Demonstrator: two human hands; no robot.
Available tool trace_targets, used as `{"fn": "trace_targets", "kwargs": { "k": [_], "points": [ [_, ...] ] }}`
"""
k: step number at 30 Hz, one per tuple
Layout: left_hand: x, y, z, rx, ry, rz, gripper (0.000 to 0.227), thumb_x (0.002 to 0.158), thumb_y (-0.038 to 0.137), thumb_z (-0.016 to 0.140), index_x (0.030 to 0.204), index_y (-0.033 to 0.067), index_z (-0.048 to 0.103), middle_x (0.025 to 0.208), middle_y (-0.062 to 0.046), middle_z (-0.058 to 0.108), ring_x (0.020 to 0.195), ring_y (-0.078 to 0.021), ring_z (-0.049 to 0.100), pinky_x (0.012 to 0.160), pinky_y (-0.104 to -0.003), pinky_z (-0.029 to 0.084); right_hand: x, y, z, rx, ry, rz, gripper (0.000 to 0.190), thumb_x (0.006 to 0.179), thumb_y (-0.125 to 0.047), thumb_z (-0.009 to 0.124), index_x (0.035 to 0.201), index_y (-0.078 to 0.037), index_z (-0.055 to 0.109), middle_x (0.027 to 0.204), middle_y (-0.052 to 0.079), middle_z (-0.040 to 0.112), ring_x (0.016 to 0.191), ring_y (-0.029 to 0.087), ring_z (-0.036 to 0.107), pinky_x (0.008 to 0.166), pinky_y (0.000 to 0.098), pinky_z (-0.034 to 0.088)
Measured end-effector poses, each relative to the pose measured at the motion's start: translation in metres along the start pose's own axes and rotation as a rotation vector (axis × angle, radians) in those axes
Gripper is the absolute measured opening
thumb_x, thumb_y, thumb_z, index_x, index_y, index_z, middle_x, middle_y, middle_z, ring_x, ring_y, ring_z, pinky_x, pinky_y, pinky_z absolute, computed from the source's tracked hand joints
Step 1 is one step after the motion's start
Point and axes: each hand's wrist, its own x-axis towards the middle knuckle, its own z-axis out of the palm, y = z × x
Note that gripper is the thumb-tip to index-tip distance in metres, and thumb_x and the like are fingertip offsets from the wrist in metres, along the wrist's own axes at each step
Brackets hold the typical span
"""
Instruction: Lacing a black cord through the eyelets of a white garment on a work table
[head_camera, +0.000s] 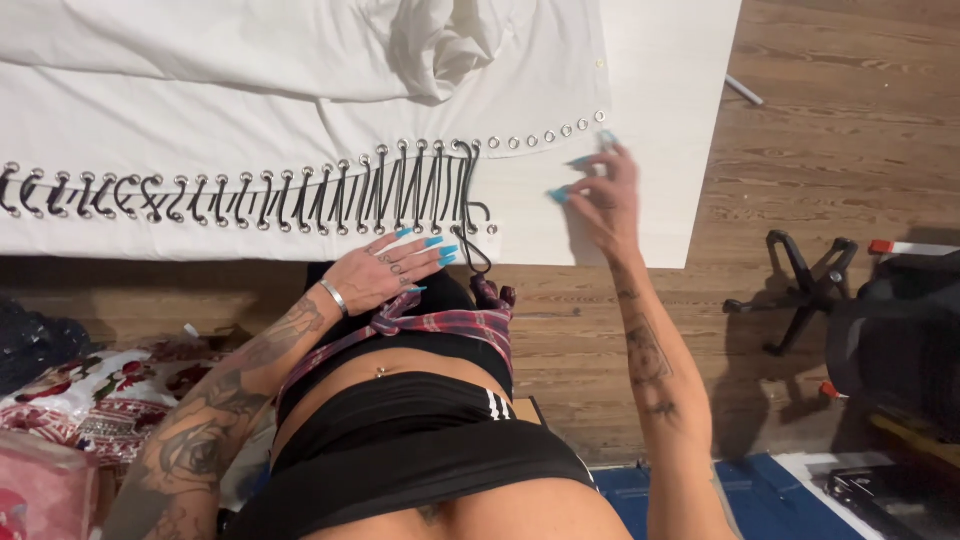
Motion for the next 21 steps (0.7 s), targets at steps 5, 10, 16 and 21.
{"fn": "trace_targets", "kwargs": {
  "k": [5,10,16,21],
  "points": [
    [-0.001,0.003,0.0,0.006,-0.005,-0.016,0.042,0.094,0.035,0.024,0.134,0.0229,0.029,0.14,0.008,0.029,0.128,-0.0115,0.029,0.104,-0.035,0.023,-0.01,-0.015,-0.009,-0.138,0.112,0.089,0.024,0.073,-0.022,0.071,0.09,-0.014,0.056,0.103,0.011,0.046,0.106,0.034,0.04,0.095,0.0483,0.03],
    [-0.001,0.0,0.003,0.02,-0.026,-0.022,0.044,0.093,0.036,0.024,0.135,0.0243,0.026,0.142,0.01,0.026,0.129,-0.0107,0.025,0.105,-0.035,0.022,0.007,-0.012,0.031,-0.119,-0.039,0.135,0.024,0.072,-0.033,0.072,0.086,-0.019,0.059,0.089,0.002,0.047,0.089,0.024,0.045,0.084,0.0383,0.037],
    [0.0,-0.004,-0.001,0.06,-0.07,-0.013,0.045,0.092,0.038,0.023,0.136,0.0253,0.024,0.142,0.011,0.023,0.129,-0.0106,0.024,0.105,-0.036,0.022,0.022,-0.052,0.066,-0.275,-0.158,0.295,0.033,0.068,-0.03,0.072,0.087,-0.015,0.05,0.099,0.008,0.04,0.088,0.033,0.042,0.073,0.0444,0.039],
    [-0.006,-0.001,0.005,0.007,-0.011,-0.018,0.044,0.093,0.037,0.022,0.136,0.024,0.026,0.141,0.01,0.027,0.129,-0.0103,0.026,0.105,-0.035,0.022,0.014,-0.019,0.059,-0.373,-0.107,0.321,0.036,0.064,-0.026,0.075,0.085,-0.014,0.048,0.1,0.012,0.039,0.089,0.038,0.042,0.07,0.0488,0.038]
  ]
}}
